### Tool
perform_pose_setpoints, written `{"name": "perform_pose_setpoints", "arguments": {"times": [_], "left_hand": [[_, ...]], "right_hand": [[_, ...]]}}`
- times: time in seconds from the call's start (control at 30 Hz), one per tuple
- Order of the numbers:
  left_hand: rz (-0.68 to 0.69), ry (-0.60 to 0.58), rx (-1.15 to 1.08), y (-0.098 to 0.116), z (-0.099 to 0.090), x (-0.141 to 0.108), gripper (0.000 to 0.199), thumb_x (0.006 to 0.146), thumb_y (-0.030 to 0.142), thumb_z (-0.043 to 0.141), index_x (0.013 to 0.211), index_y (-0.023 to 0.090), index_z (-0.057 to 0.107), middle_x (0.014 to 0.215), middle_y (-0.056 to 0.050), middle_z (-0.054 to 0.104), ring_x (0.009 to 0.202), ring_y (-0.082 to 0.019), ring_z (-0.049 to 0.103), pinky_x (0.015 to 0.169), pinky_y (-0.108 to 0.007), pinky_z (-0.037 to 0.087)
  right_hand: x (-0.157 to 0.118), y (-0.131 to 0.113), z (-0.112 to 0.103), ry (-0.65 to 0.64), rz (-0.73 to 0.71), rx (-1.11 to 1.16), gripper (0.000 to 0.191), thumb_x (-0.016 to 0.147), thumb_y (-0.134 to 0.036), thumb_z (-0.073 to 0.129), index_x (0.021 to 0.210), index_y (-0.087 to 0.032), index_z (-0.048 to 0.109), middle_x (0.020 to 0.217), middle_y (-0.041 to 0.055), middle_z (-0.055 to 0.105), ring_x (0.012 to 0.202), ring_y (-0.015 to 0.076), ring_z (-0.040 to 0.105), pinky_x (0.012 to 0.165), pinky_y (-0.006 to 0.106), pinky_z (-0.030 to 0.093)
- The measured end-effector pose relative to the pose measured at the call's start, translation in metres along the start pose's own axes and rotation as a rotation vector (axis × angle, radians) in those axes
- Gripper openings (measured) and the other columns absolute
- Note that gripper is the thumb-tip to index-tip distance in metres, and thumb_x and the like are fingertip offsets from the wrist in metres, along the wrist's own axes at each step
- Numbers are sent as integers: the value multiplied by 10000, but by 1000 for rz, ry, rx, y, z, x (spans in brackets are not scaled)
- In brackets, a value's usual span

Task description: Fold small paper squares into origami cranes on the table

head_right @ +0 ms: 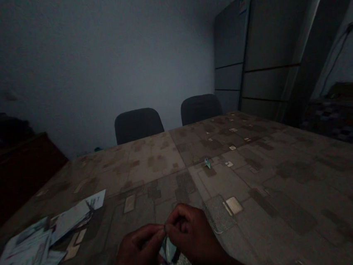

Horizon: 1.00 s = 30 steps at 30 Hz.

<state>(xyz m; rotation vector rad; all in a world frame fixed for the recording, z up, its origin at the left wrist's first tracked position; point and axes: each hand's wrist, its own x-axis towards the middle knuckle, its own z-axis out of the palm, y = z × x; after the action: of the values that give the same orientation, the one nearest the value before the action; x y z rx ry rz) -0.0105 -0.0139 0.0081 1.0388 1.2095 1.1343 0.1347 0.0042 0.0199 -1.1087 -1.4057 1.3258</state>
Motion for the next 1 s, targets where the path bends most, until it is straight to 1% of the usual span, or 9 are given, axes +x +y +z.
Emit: {"name": "perform_pose_setpoints", "arguments": {"times": [0.1, 0.23, 0.33, 0.4, 0.53, 0.63, 0.73, 0.9, 1.0], "left_hand": [[-21, -41, 49, 0, -3, 3, 300, 658, 424, 775, 675, 124, 776, 546, -37, 667, 462, -150, 584, 441, -218, 432], [-15, -170, -4, -1, -7, 5, 340, 768, 442, 684, 792, 116, 779, 591, -61, 699, 538, -173, 624, 523, -239, 458], [-30, -203, -14, -2, -10, 5, 310, 804, 408, 660, 860, 127, 776, 662, -69, 732, 549, -162, 638, 552, -235, 457], [-30, -204, -31, -1, -10, 4, 286, 810, 391, 660, 873, 136, 776, 689, -62, 738, 536, -146, 634, 547, -224, 451], [-11, -202, -59, -2, -11, 4, 249, 785, 360, 694, 844, 134, 782, 644, -55, 725, 543, -148, 627, 530, -224, 464], [-35, -196, -78, -5, -11, 5, 251, 740, 361, 738, 801, 122, 785, 610, -59, 721, 520, -149, 622, 515, -234, 476], [-56, -164, -81, -6, -10, 5, 262, 699, 378, 768, 757, 124, 784, 575, -47, 711, 472, -136, 610, 472, -221, 463], [-36, -110, -34, -4, -4, 5, 321, 670, 434, 768, 679, 113, 770, 489, -24, 664, 428, -120, 581, 438, -201, 446], [-42, -38, -18, -2, 0, 3, 316, 639, 421, 785, 613, 108, 753, 452, -7, 628, 412, -108, 551, 402, -181, 417]], "right_hand": [[0, 1, 0, -10, 11, 46, 110, 700, -234, 623, 664, -153, 558, 543, -56, 472, 484, 91, 443, 464, 200, 330], [0, 2, -2, -16, -10, 46, 137, 727, -264, 639, 682, -158, 565, 564, -41, 508, 513, 101, 477, 468, 202, 347], [1, 2, -4, -8, -12, 43, 164, 732, -289, 649, 683, -160, 561, 563, -43, 498, 507, 101, 468, 468, 207, 341], [1, 2, -5, -12, -25, 40, 165, 740, -287, 650, 689, -156, 565, 569, -42, 498, 512, 101, 467, 475, 210, 346], [0, 2, -6, -36, -39, 52, 141, 754, -261, 642, 698, -160, 561, 577, -39, 510, 527, 106, 480, 478, 208, 358], [-1, 3, -4, -41, -29, 63, 127, 740, -244, 640, 688, -157, 564, 575, -43, 501, 518, 100, 475, 478, 206, 348], [-1, 3, -3, -30, -18, 37, 98, 720, -209, 627, 671, -153, 564, 574, -47, 490, 511, 96, 467, 481, 207, 337], [-1, 1, -2, -16, -18, -20, 67, 719, -178, 590, 666, -149, 562, 559, -53, 470, 504, 92, 439, 474, 203, 314], [-1, 0, -2, -9, -9, -36, 79, 728, -193, 570, 664, -147, 558, 559, -48, 471, 502, 94, 438, 472, 206, 317]]}}
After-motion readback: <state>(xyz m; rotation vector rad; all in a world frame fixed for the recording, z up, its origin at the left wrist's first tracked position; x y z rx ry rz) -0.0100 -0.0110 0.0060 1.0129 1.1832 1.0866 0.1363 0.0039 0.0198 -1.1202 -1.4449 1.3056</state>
